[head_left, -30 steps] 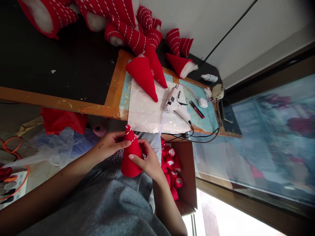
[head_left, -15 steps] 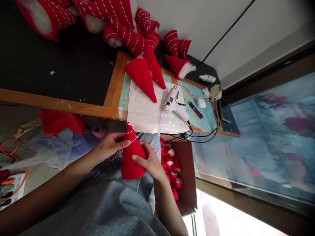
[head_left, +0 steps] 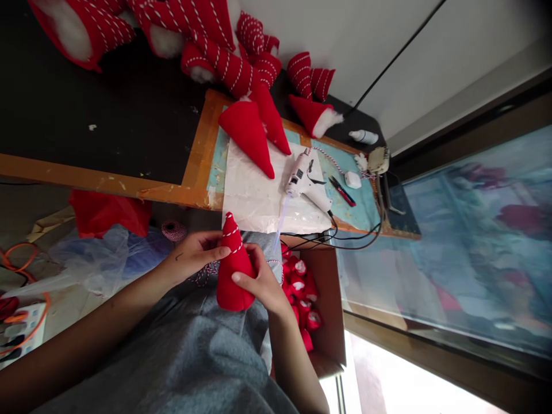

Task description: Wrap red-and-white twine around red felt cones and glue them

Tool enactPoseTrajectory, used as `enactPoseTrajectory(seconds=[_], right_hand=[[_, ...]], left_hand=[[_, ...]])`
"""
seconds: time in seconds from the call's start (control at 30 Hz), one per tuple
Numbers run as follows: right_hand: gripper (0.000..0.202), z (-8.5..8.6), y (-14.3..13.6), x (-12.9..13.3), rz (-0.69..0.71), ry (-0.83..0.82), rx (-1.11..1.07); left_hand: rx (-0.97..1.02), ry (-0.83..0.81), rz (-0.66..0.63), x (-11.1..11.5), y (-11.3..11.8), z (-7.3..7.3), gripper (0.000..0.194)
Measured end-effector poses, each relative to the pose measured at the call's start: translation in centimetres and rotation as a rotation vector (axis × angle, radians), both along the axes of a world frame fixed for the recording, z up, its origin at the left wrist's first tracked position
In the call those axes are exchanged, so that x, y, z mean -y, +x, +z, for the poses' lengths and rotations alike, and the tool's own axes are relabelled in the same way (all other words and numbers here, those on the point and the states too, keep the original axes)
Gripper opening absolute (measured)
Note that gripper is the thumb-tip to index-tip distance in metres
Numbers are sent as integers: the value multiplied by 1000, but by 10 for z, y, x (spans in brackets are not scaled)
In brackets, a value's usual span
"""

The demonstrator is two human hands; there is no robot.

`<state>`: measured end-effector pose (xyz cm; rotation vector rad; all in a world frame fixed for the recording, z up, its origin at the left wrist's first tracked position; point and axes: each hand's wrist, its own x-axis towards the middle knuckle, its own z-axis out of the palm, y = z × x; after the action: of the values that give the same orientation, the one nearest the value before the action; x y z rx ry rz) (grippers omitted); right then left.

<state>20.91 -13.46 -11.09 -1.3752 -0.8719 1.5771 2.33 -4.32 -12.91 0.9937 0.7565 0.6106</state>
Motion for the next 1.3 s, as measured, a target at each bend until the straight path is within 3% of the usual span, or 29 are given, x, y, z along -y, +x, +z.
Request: enactPoseTrajectory(seconds=[0.07,0.17,0.3,0.47,0.57,0.83,0.9,1.03,1.13,1.2,1.3], right_hand=[[64,1,-1,-1,5,11,41],[53,-2,-2,-1,-23,-60,-94],[57,-9,-3,1,-49,-166,-206],[58,-7,-1,0,-87,22,-23],[61,-5,0,-1,-56,55,54],[67,-13,-3,-1,-86,-162,-309],[65,-13,-4,-1,-98,-131,-273],[57,-5,-3,2,-105,81,32],[67,0,-2,3,-53,113,181],[65,-2,-3,4,-46,97,155],[55,-9,-5,4,-63,60,-92]], left_hand=[[9,8,-4,-1,0,1,55],[36,-7,-51,-1,-1,0,57],[35,-48,-69,1,1,-2,53],[26,-78,58,4,5,-1,51],[13,-65,56,2,4,0,53],[99,-137,-107,2,1,0,60],[103,-144,-79,3,3,-1,59],[50,-80,57,3,6,-1,54],[0,-39,88,2,5,0,56],[-5,-39,93,2,4,1,59],[51,-60,27,1,4,4,59]])
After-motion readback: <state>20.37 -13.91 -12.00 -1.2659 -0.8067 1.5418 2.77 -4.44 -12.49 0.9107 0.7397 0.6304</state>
